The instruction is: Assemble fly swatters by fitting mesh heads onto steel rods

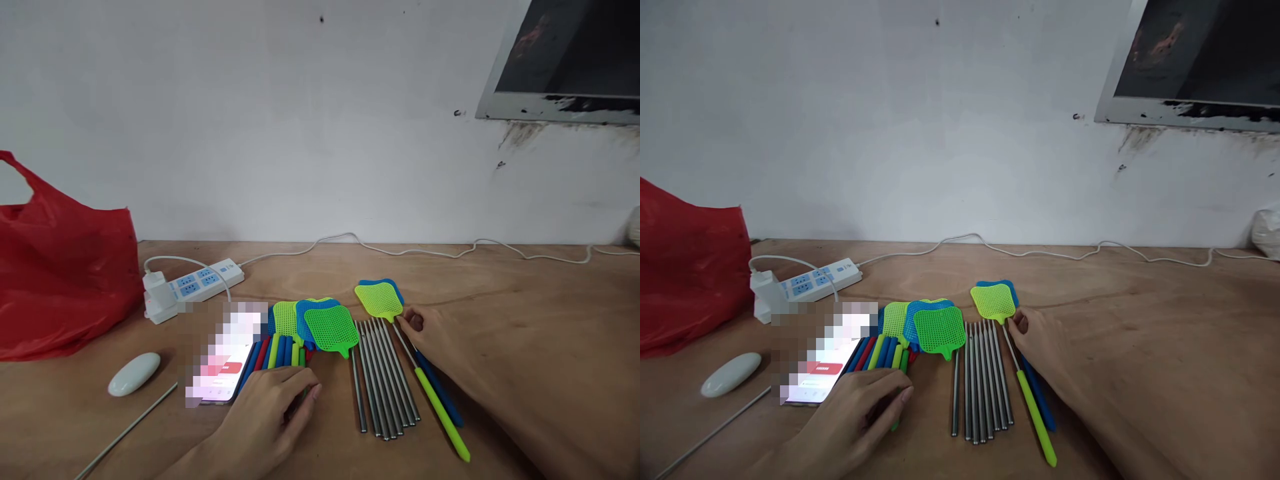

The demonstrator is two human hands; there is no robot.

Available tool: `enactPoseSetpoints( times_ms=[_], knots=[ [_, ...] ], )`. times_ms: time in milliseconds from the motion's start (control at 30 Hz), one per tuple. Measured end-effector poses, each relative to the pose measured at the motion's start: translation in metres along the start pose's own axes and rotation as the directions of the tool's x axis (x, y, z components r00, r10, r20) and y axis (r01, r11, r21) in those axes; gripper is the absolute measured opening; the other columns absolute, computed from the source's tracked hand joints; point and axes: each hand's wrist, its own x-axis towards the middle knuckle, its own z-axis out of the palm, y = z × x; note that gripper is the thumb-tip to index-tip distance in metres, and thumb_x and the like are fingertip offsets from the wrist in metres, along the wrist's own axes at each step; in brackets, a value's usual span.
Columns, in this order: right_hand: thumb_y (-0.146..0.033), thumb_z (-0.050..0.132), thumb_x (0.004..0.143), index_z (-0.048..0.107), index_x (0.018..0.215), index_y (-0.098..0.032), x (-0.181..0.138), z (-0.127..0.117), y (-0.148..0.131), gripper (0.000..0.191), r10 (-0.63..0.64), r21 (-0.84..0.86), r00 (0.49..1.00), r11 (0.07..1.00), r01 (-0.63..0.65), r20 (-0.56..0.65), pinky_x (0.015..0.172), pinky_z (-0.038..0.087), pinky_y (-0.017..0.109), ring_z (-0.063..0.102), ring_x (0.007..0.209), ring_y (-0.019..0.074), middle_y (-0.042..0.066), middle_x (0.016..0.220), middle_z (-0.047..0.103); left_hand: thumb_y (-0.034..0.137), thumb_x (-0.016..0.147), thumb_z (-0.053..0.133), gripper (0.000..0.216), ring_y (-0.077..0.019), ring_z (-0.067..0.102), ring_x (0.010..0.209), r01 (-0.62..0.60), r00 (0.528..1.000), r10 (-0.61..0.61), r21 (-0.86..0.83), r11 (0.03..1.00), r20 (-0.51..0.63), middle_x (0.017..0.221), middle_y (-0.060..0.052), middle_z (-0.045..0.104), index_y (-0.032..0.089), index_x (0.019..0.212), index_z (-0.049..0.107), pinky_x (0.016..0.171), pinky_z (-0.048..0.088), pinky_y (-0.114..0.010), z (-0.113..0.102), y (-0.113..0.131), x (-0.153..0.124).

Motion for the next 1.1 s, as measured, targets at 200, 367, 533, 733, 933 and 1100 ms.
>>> enactPoseSetpoints(
  times_ms=[200, 367, 533, 733, 933, 1100],
  knots=[
    [-0.038, 0.057, 0.084, 0.06, 0.069, -0.024, -0.003, -0.005, -0.009, 0.021, -0.02, -0.02, 1.0, 1.0, 0.02, 0.006, 0.053, 0.027, 0.029, 0.059, 0.058, 0.0213, 0.001, 0.057, 0.062, 0.026, 0.103, 0.034, 0.032, -0.0171, 0.058, 0.062, -0.011, 1.0, 0.011, 0.006, 1.0, -0.011, 0.071, -0.002, 0.061, 0.021, 0.08, 0.057, 0.056, 0.036, -0.026, 0.001, -0.001, -0.001],
    [-0.037, 0.062, 0.079, 0.056, 0.065, -0.024, -0.007, -0.012, -0.02, 0.021, -0.03, -0.063, 0.994, 0.997, 0.037, 0.109, 0.053, 0.027, 0.029, 0.055, 0.055, 0.0192, -0.001, 0.054, 0.058, 0.025, 0.102, 0.034, 0.031, -0.0175, 0.059, 0.063, -0.018, 1.0, 0.018, 0.008, 1.0, -0.011, 0.072, -0.002, 0.061, 0.021, 0.081, 0.057, 0.057, 0.037, -0.027, 0.002, -0.002, 0.0],
    [-0.028, 0.065, 0.07, 0.057, 0.056, -0.023, -0.011, -0.013, -0.024, 0.018, -0.004, 0.001, 0.992, 1.0, 0.004, 0.128, 0.055, 0.025, 0.029, 0.051, 0.058, 0.0193, 0.001, 0.057, 0.06, 0.024, 0.102, 0.035, 0.031, -0.0178, 0.059, 0.064, -0.006, 1.0, 0.006, 0.004, 1.0, -0.003, 0.074, -0.002, 0.064, 0.021, 0.082, 0.059, 0.057, 0.038, -0.027, -0.001, 0.001, 0.002],
    [-0.026, 0.061, 0.066, 0.052, 0.049, -0.022, -0.007, -0.007, -0.018, 0.02, 0.02, 0.159, 0.99, 0.986, -0.042, 0.136, 0.054, 0.028, 0.029, 0.049, 0.053, 0.0174, 0.0, 0.05, 0.054, 0.025, 0.102, 0.035, 0.031, -0.0177, 0.059, 0.063, -0.001, 1.0, 0.001, 0.011, 1.0, 0.0, 0.074, -0.002, 0.063, 0.021, 0.082, 0.059, 0.056, 0.037, -0.026, -0.001, 0.001, 0.001],
    [-0.042, 0.039, 0.085, 0.052, 0.071, -0.023, -0.004, -0.01, -0.016, 0.027, 0.035, 0.417, 0.977, 0.901, -0.121, 0.208, 0.045, 0.032, 0.026, 0.047, 0.043, 0.0151, -0.004, 0.047, 0.049, 0.025, 0.102, 0.034, 0.032, -0.018, 0.06, 0.064, -0.002, 1.0, 0.002, 0.015, 1.0, 0.007, 0.074, -0.003, 0.063, 0.021, 0.081, 0.058, 0.057, 0.037, -0.026, -0.001, 0.001, 0.0],
    [-0.056, 0.043, 0.089, 0.053, 0.078, -0.023, 0.001, -0.013, -0.003, 0.036, 0.066, 0.475, 0.985, 0.869, -0.137, 0.162, 0.044, 0.029, 0.025, 0.041, 0.04, 0.0139, -0.007, 0.044, 0.043, 0.026, 0.103, 0.033, 0.033, -0.018, 0.06, 0.064, 0.008, 1.0, -0.008, 0.023, 1.0, 0.011, 0.074, -0.003, 0.063, 0.021, 0.08, 0.057, 0.057, 0.037, -0.026, -0.002, 0.002, 0.001]
  ],
)
